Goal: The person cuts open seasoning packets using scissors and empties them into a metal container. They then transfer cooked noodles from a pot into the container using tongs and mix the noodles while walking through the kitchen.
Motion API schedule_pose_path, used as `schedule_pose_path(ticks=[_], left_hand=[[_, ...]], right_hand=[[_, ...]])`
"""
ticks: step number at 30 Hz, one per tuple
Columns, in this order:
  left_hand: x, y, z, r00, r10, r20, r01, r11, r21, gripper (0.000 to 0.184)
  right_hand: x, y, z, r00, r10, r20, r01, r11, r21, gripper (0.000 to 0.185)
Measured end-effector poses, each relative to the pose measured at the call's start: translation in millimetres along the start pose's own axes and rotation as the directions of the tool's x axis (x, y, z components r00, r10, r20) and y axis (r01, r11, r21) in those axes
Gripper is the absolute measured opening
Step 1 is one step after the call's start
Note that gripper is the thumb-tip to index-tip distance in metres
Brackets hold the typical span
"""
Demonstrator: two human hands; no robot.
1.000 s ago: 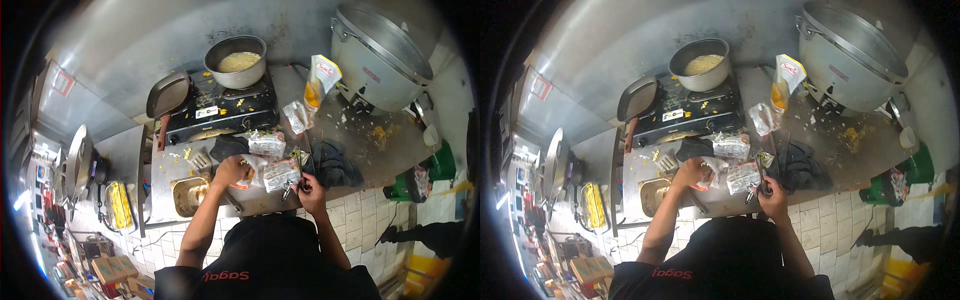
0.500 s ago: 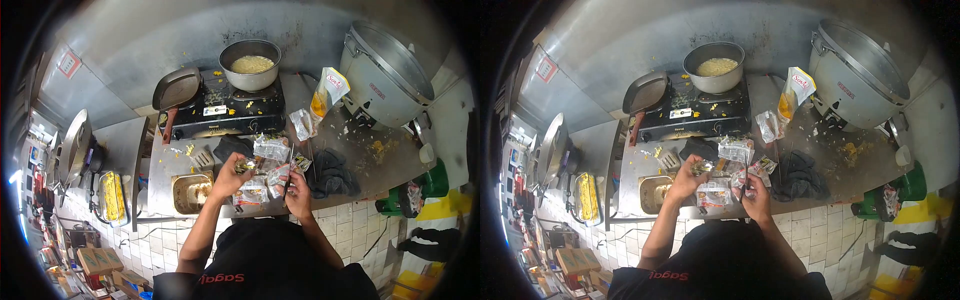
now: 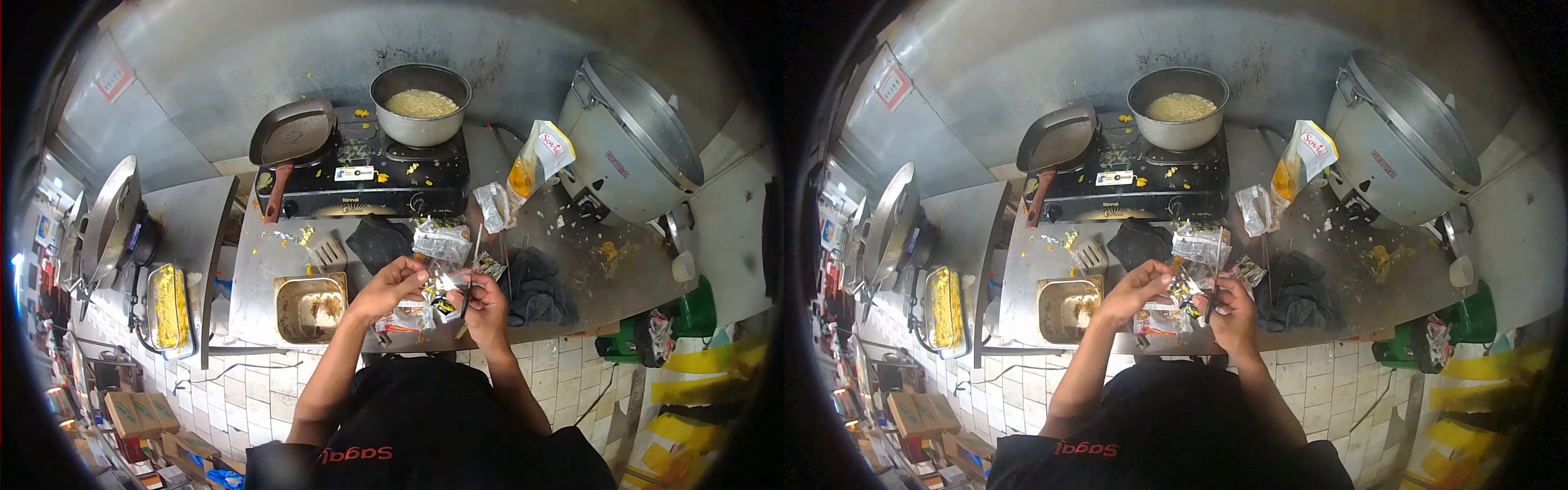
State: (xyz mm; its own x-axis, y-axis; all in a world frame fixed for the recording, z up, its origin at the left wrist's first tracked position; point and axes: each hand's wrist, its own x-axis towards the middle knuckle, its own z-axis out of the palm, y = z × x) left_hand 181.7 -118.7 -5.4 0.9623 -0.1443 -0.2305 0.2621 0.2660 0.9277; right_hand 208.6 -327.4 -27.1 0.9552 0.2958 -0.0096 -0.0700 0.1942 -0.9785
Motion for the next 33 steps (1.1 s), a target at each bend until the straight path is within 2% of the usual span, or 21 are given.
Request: schedule_pose_path(ticks=[3,5,9,11,13,14,15,16,18,20,21,23,25,26,27,28,29,30,31,32,33], left_hand=[[10,-6,15,1.0,0.018,-0.003,-0.018,0.999,0.035,0.02],[14,-11,22,0.996,0.086,0.005,-0.085,0.965,0.248,0.019],[8,-11,27,0.991,0.137,-0.013,-0.132,0.976,0.172,0.011],[9,-17,27,0.994,0.114,0.003,-0.113,0.981,0.155,0.011],[0,11,38,0.917,0.279,0.285,-0.397,0.712,0.579,0.015],[-3,24,39,0.958,0.107,0.266,-0.274,0.612,0.741,0.017],[-7,33,40,0.958,0.109,0.264,-0.274,0.612,0.742,0.017],[-10,40,40,0.967,0.1,0.234,-0.244,0.623,0.743,0.015],[-15,45,34,0.974,0.09,0.206,-0.215,0.635,0.742,0.014],[-25,47,18,0.925,0.27,0.268,-0.374,0.774,0.511,0.013],[-32,48,6,0.917,0.276,0.287,-0.37,0.857,0.359,0.013],[-38,42,-5,0.959,0.184,0.216,-0.246,0.918,0.31,0.012],[-37,41,5,0.966,0.256,-0.039,-0.145,0.661,0.736,0.012],[-36,37,0,0.95,0.312,-0.028,-0.149,0.53,0.834,0.007],[-38,37,-4,0.947,0.32,-0.04,-0.144,0.531,0.835,0.007],[-44,37,-10,0.952,0.304,0.027,-0.277,0.821,0.5,0.005],[-51,35,-14,0.944,0.32,0.086,-0.325,0.944,0.057,0.005],[-45,12,-27,0.889,0.424,0.173,-0.412,0.905,-0.101,0.006],[-44,6,-17,0.953,0.285,0.105,-0.304,0.88,0.364,0.009],[-42,12,-17,0.928,0.255,0.272,-0.373,0.619,0.691,0.02],[-45,16,-11,0.961,0.097,0.258,-0.276,0.336,0.9,0.033]], right_hand=[[-2,-9,-13,0.998,0.057,0.019,-0.053,0.984,-0.171,0.04],[-4,-13,-14,1.0,0.027,-0.001,-0.027,0.991,-0.129,0.039],[-8,-16,-19,0.998,-0.003,-0.069,0.0,0.999,-0.043,0.039],[-8,-16,-21,0.999,-0.016,-0.04,0.012,0.996,-0.09,0.041],[-8,-19,-22,1.0,-0.023,0.003,0.024,0.99,-0.136,0.042],[-7,-25,-22,0.996,-0.04,0.083,0.061,0.96,-0.272,0.043],[-6,-29,-22,0.986,-0.042,0.163,0.105,0.91,-0.401,0.045],[-5,-31,-22,0.985,-0.043,0.165,0.107,0.91,-0.401,0.045],[-3,-33,-24,0.994,-0.086,0.065,0.093,0.99,-0.105,0.045],[-2,-34,-36,0.995,-0.1,0.015,0.101,0.991,-0.086,0.042],[-2,-34,-42,0.993,-0.114,-0.037,0.111,0.992,-0.065,0.039],[-6,-36,-51,0.995,-0.067,-0.067,0.062,0.995,-0.076,0.039],[-9,-26,-59,0.996,-0.025,-0.087,0.017,0.996,-0.09,0.043],[-11,-18,-63,0.995,-0.019,-0.098,0.009,0.994,-0.108,0.043],[-11,-17,-64,0.996,-0.021,-0.084,0.012,0.994,-0.109,0.043],[-12,-16,-64,0.995,-0.02,-0.093,0.009,0.992,-0.124,0.042],[-17,-12,-65,0.995,-0.013,-0.097,-0.001,0.991,-0.137,0.042],[-19,2,-71,0.989,-0.072,-0.128,0.048,0.981,-0.187,0.041],[-20,-2,-65,0.985,-0.054,-0.166,0.014,0.973,-0.228,0.042],[-24,-14,-56,0.987,-0.004,-0.161,-0.031,0.976,-0.215,0.04],[-26,-13,-51,0.987,0.004,-0.159,-0.033,0.984,-0.176,0.037]])
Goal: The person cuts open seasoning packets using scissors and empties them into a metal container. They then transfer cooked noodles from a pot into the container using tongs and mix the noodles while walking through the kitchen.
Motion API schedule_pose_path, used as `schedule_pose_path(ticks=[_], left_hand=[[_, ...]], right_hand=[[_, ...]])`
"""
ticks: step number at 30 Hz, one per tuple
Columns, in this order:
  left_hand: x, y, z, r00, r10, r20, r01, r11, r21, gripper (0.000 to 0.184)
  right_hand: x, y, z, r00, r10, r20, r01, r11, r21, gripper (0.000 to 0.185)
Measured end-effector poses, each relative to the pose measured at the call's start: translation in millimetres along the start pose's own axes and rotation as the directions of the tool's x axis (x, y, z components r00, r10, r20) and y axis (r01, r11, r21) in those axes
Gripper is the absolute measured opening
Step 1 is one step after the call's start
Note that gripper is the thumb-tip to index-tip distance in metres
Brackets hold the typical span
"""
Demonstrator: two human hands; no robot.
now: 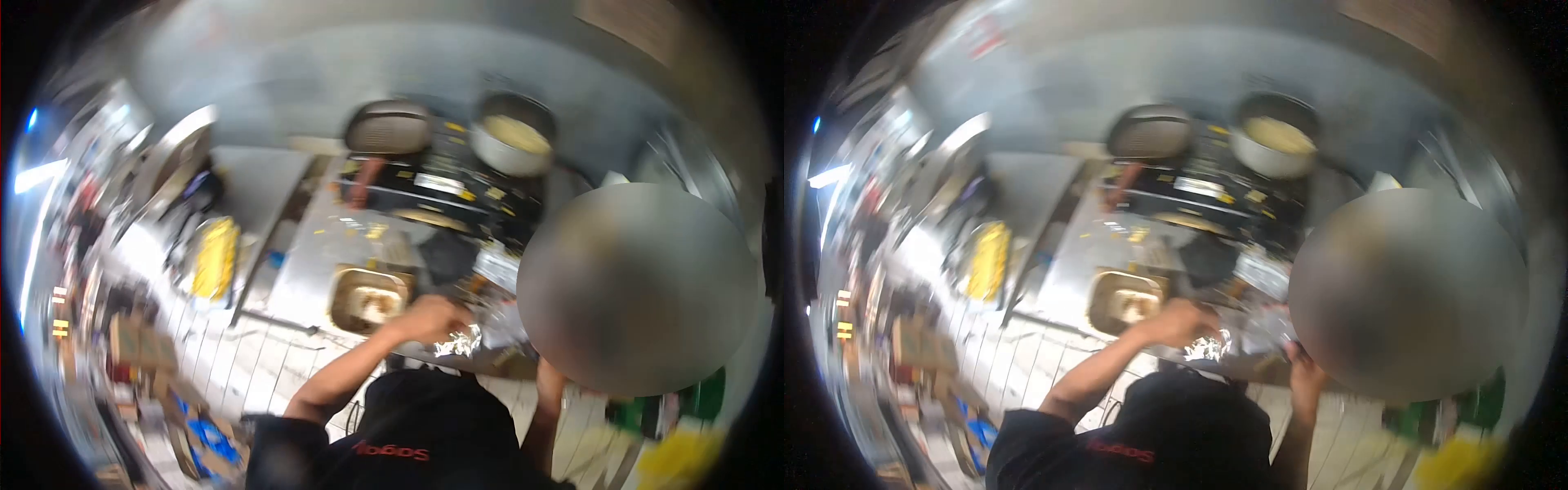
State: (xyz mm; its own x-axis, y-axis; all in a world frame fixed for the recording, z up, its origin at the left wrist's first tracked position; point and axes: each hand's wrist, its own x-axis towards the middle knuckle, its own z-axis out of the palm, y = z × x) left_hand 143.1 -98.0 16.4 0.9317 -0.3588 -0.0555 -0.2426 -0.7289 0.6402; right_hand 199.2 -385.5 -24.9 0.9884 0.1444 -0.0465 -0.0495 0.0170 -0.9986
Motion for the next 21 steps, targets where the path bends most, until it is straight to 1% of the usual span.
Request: schedule_pose_path(ticks=[1,2,3,4,5,6,7,8,9,10,11,12,13,14,15,16,17,18,19,20,21], left_hand=[[-8,-11,1,0.989,0.146,-0.01,-0.132,0.863,-0.488,0.022],[-18,6,-12,0.998,0.065,0.016,-0.027,0.613,-0.79,0.009],[-25,-16,-2,0.976,0.195,-0.099,-0.166,0.361,-0.918,0.012],[-30,-12,7,0.903,0.208,-0.376,-0.383,-0.01,-0.924,0.013],[-33,-12,6,0.94,0.102,-0.324,-0.338,0.375,-0.863,0.011],[-32,-9,7,0.973,0.128,-0.191,-0.221,0.755,-0.618,0.008],[-35,-18,18,0.98,0.161,-0.118,-0.199,0.825,-0.529,0.009],[-37,-28,30,0.982,0.186,-0.037,-0.184,0.879,-0.44,0.011],[-41,-27,26,0.983,0.178,-0.054,-0.184,0.882,-0.435,0.011],[-48,-24,23,0.98,0.146,-0.133,-0.193,0.553,-0.81,0.009],[-54,-21,23,0.979,0.083,-0.189,-0.195,0.077,-0.978,0.014],[-52,-19,25,0.977,0.077,-0.2,-0.205,0.071,-0.976,0.014],[-46,-19,26,0.972,0.069,-0.223,-0.221,0.579,-0.785,0.014],[-43,-18,27,0.967,0.065,-0.244,-0.154,0.918,-0.366,0.015],[-46,-13,27,0.987,-0.137,-0.081,0.144,0.986,0.084,0.014],[-45,-9,24,0.987,-0.139,-0.086,0.146,0.986,0.082,0.014],[-43,-5,18,0.978,-0.074,-0.197,0.047,0.989,-0.138,0.015],[-42,2,10,0.95,-0.036,-0.311,-0.077,0.936,-0.345,0.016],[-38,8,9,0.945,-0.021,-0.326,-0.058,0.972,-0.229,0.016],[-35,12,12,0.942,-0.027,-0.336,-0.056,0.97,-0.236,0.016],[-32,16,14,0.962,-0.032,-0.271,-0.017,0.985,-0.174,0.016]], right_hand=[[4,11,0,1.0,-0.01,-0.005,0.01,0.999,-0.043,0.035],[12,39,-7,0.997,-0.07,0.023,0.071,0.996,-0.057,0.036],[25,64,-13,0.988,-0.152,0.037,0.156,0.98,-0.124,0.034],[22,55,-4,1.0,0.008,-0.009,-0.008,0.998,0.06,0.03],[16,29,4,0.995,0.062,0.079,-0.062,0.998,-0.004,0.035],[21,28,5,0.989,0.098,0.106,-0.097,0.995,-0.018,0.035],[23,34,12,0.994,0.035,0.105,-0.031,0.999,-0.036,0.033],[26,38,16,0.995,-0.025,0.097,0.031,0.998,-0.06,0.03],[33,35,20,0.993,-0.033,0.115,0.04,0.997,-0.061,0.03],[36,33,24,0.988,-0.025,0.15,0.037,0.996,-0.076,0.031],[36,31,25,0.983,-0.013,0.182,0.031,0.995,-0.096,0.031],[35,28,27,0.981,-0.013,0.193,0.033,0.994,-0.104,0.031],[36,25,33,0.977,-0.003,0.213,0.014,0.999,-0.047,0.034],[36,24,38,0.972,0.007,0.234,-0.01,1.0,0.01,0.037],[38,27,37,0.97,0.009,0.245,-0.01,1.0,0.001,0.037],[42,32,36,0.951,0.03,0.309,-0.03,1.0,-0.005,0.042],[44,36,38,0.933,0.048,0.358,-0.051,0.999,0.001,0.048],[40,33,42,0.937,0.048,0.346,-0.055,0.998,0.008,0.048],[35,23,47,0.91,0.012,0.415,-0.012,1.0,-0.002,0.052],[31,12,52,0.87,-0.024,0.492,0.034,0.999,-0.012,0.055],[24,2,59,0.853,0.016,0.522,-0.041,0.999,0.036,0.061]])
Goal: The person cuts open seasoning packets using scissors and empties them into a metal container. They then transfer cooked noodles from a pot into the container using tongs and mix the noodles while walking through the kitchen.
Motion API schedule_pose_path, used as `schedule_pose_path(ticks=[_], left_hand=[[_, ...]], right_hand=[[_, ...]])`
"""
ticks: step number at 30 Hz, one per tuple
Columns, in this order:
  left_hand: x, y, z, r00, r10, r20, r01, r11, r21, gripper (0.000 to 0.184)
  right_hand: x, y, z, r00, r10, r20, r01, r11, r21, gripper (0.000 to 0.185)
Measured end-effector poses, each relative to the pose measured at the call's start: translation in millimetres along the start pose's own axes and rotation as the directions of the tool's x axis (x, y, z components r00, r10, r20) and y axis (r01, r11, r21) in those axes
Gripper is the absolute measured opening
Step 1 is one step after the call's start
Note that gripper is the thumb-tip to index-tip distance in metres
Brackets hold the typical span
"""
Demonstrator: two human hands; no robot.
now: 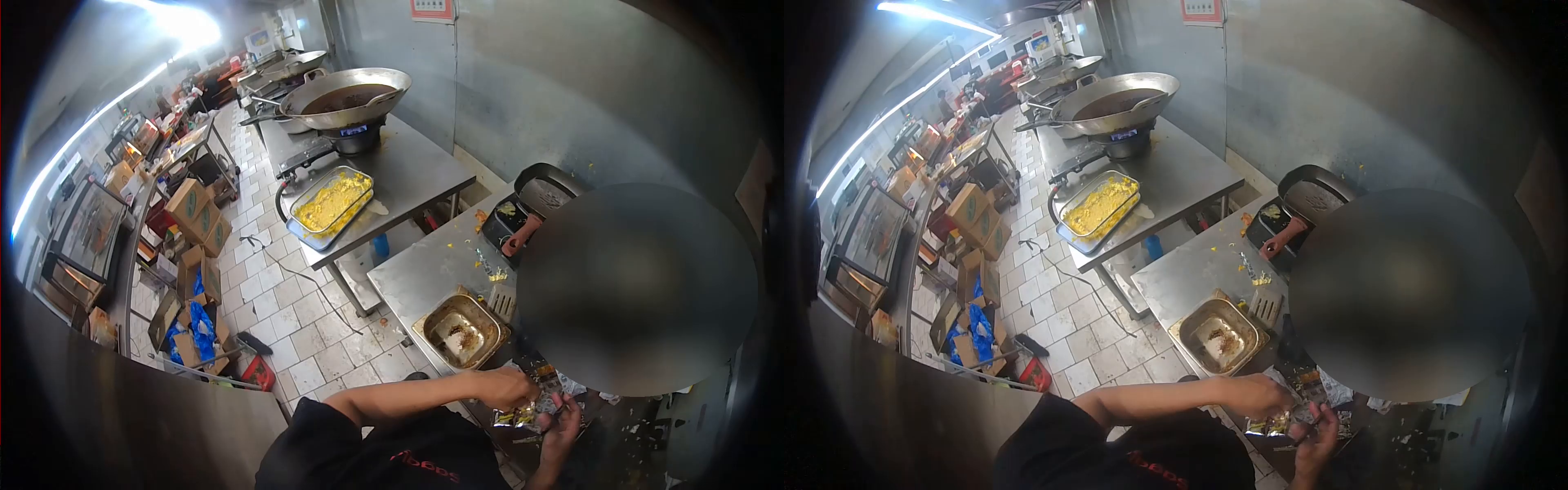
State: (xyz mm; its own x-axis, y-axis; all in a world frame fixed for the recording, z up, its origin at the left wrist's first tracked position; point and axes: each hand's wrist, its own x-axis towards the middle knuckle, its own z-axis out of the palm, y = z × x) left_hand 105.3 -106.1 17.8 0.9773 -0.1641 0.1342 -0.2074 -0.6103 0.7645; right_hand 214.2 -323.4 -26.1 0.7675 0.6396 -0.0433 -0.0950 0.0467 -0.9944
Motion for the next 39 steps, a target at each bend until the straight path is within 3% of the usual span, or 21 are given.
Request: schedule_pose_path(ticks=[2,3,4,5,7,9,11,12,13,14,16,19,22,23,25,27,28,31,34,37,39], left_hand=[[6,1,4,0.985,0.027,0.172,-0.04,0.997,0.072,0.019],[8,0,6,0.982,0.04,0.187,-0.054,0.996,0.068,0.019],[8,0,8,0.989,0.12,0.084,-0.123,0.992,0.037,0.02],[6,0,12,0.981,0.193,-0.021,-0.193,0.981,0.003,0.021],[7,-2,5,0.983,0.183,0.028,-0.179,0.979,-0.092,0.018],[4,0,-1,0.984,0.164,-0.065,-0.17,0.98,-0.1,0.023],[0,-4,-8,1.0,0.004,-0.01,-0.005,0.997,-0.082,0.026],[1,-16,-9,1.0,-0.008,-0.004,0.007,0.98,-0.199,0.019],[-4,-21,-5,0.987,-0.155,-0.032,0.129,0.908,-0.399,0.013],[-5,-46,15,0.971,-0.148,-0.186,0.003,0.791,-0.611,0.009],[-2,-58,36,0.947,-0.285,-0.15,-0.01,0.44,-0.898,0.018],[4,-24,73,0.97,-0.24,-0.045,-0.057,-0.043,-0.997,0.03],[19,-19,79,0.935,-0.356,-0.015,-0.063,-0.123,-0.99,0.023],[22,-22,78,0.907,-0.422,-0.003,-0.08,-0.165,-0.983,0.022],[22,-24,70,0.903,-0.429,-0.005,-0.067,-0.13,-0.989,0.018],[19,-28,65,0.899,-0.437,-0.032,-0.056,-0.041,-0.998,0.017],[20,-25,63,0.885,-0.463,-0.042,-0.051,-0.007,-0.999,0.017],[22,-25,70,0.896,-0.433,-0.096,-0.014,0.188,-0.982,0.018],[23,-25,83,0.904,-0.422,-0.074,0.058,0.292,-0.955,0.021],[22,-26,81,0.909,-0.417,-0.004,0.115,0.258,-0.959,0.026],[23,-29,77,0.913,-0.406,0.025,0.146,0.269,-0.952,0.027]], right_hand=[[5,5,1,0.988,-0.078,0.135,0.093,0.99,-0.107,0.061],[4,6,0,0.955,-0.132,0.267,0.188,0.962,-0.198,0.06],[2,-9,3,0.958,-0.007,0.287,0.103,0.942,-0.319,0.058],[4,-13,5,0.965,-0.001,0.262,0.089,0.942,-0.324,0.058],[-2,-12,0,0.979,0.079,0.187,0.0,0.922,-0.387,0.05],[-6,-13,4,0.991,0.074,0.114,-0.038,0.955,-0.294,0.039],[-8,-20,15,0.999,-0.042,-0.015,0.039,0.99,-0.138,0.034],[-9,-15,14,0.995,-0.068,-0.073,0.062,0.995,-0.078,0.033],[-9,-12,15,0.987,-0.101,-0.125,0.1,0.995,-0.017,0.032],[-10,-17,19,0.979,-0.104,-0.175,0.112,0.993,0.033,0.032],[-10,-21,30,0.965,-0.103,-0.242,0.153,0.968,0.198,0.033],[-10,-27,48,0.956,-0.026,-0.292,0.145,0.908,0.394,0.036],[-13,-20,45,0.955,0.014,-0.298,0.103,0.922,0.372,0.038],[-15,-13,37,0.964,-0.011,-0.265,0.078,0.966,0.245,0.043],[-21,-6,22,0.972,-0.034,-0.231,0.06,0.992,0.109,0.048],[-32,-6,6,0.994,-0.102,-0.024,0.082,0.904,-0.42,0.061],[-39,-8,1,1.0,0.006,-0.025,-0.017,0.878,-0.479,0.07],[-52,-10,0,0.986,0.162,-0.039,-0.16,0.864,-0.478,0.07],[-50,-11,6,0.991,0.105,-0.081,-0.13,0.895,-0.426,0.066],[-49,-19,5,0.968,0.209,-0.141,-0.252,0.812,-0.526,0.06],[-51,-26,9,0.979,0.142,-0.145,-0.199,0.816,-0.543,0.055]])
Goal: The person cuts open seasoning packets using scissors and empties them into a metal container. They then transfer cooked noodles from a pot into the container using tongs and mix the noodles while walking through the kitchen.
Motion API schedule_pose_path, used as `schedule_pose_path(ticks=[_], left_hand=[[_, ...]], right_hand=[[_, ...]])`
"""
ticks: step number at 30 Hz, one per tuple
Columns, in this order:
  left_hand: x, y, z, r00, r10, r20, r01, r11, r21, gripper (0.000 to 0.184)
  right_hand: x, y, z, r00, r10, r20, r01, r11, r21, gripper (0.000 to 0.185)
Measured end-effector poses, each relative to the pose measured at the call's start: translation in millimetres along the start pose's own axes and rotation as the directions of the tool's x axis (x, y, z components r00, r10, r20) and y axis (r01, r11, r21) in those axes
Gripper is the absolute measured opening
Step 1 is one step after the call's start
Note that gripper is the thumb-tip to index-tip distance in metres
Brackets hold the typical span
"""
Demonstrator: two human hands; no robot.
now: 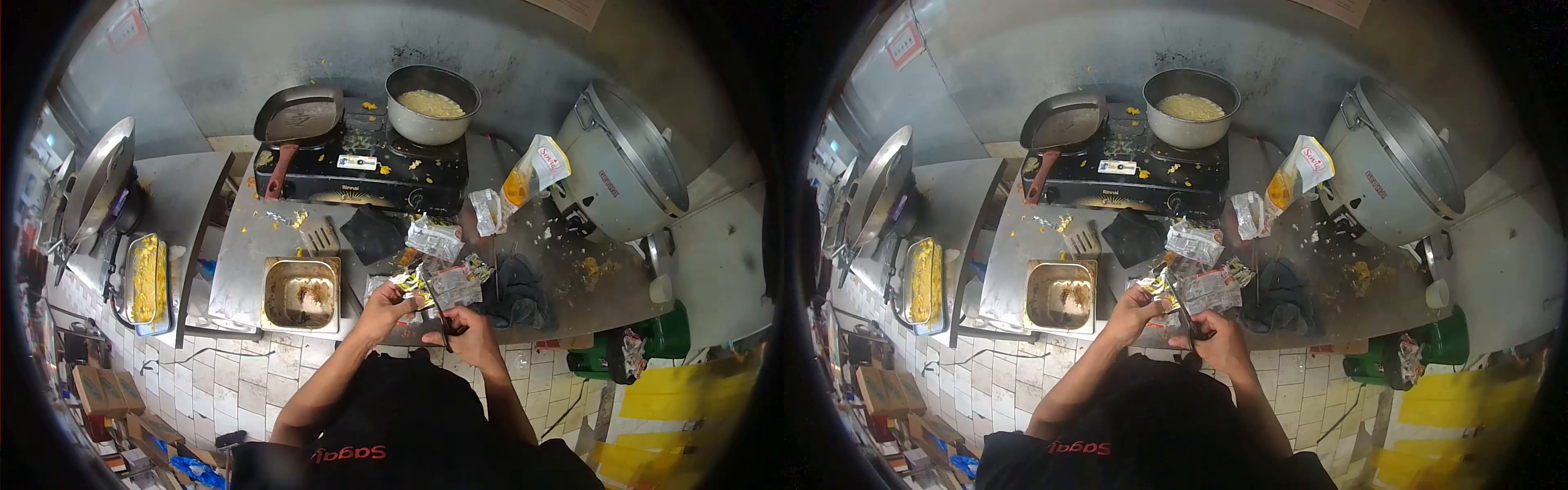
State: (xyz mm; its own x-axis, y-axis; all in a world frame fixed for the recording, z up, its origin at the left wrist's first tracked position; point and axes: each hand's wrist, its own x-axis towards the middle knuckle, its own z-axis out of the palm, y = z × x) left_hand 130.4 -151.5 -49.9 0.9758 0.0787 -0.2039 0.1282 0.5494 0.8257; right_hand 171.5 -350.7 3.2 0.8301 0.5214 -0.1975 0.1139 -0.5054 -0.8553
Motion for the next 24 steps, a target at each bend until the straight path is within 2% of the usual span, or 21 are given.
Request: schedule_pose_path(ticks=[1,5,7,8,10,11,13,17,20,22,23,24], left_hand=[[0,0,-1,1.0,-0.023,0.017,0.023,1.0,0.019,0.028],[-1,2,4,0.999,-0.009,0.053,0.004,0.997,0.079,0.023],[1,1,5,0.993,-0.053,0.101,0.048,0.998,0.047,0.024],[1,1,5,0.993,-0.053,0.102,0.048,0.998,0.047,0.024],[1,4,5,0.987,-0.131,0.094,0.12,0.986,0.112,0.023],[1,4,5,0.987,-0.13,0.095,0.119,0.987,0.112,0.023],[2,0,2,0.966,-0.156,0.204,0.103,0.963,0.25,0.022],[6,-5,-8,0.95,-0.217,0.223,0.15,0.948,0.282,0.025],[1,4,-5,0.944,-0.23,0.234,0.145,0.932,0.331,0.029],[-2,8,-7,0.939,-0.239,0.248,0.143,0.926,0.349,0.031],[-7,12,-8,0.946,-0.246,0.212,0.148,0.908,0.393,0.028],[-13,25,-11,0.952,-0.24,0.189,0.151,0.908,0.392,0.028]], right_hand=[[-2,-2,-1,0.998,-0.054,-0.036,0.053,0.998,-0.016,0.05],[-3,2,-4,1.0,-0.03,-0.004,0.03,1.0,-0.004,0.056],[-2,9,-5,0.995,0.092,0.038,-0.091,0.995,-0.033,0.058],[-1,13,-2,0.995,0.092,0.037,-0.091,0.995,-0.033,0.058],[-1,18,4,0.998,0.06,0.01,-0.061,0.995,0.079,0.057],[-1,18,5,0.998,0.06,0.009,-0.06,0.995,0.079,0.057],[0,12,4,0.996,0.083,0.014,-0.084,0.994,0.067,0.054],[2,8,2,0.996,0.088,0.031,-0.09,0.993,0.076,0.05],[10,25,6,0.998,0.064,-0.002,-0.064,0.997,0.032,0.044],[16,39,12,0.989,-0.001,-0.147,0.015,0.995,0.097,0.042],[18,44,9,0.982,0.046,-0.181,-0.042,0.999,0.026,0.05],[23,50,5,0.986,0.037,-0.16,-0.033,0.999,0.03,0.05]])
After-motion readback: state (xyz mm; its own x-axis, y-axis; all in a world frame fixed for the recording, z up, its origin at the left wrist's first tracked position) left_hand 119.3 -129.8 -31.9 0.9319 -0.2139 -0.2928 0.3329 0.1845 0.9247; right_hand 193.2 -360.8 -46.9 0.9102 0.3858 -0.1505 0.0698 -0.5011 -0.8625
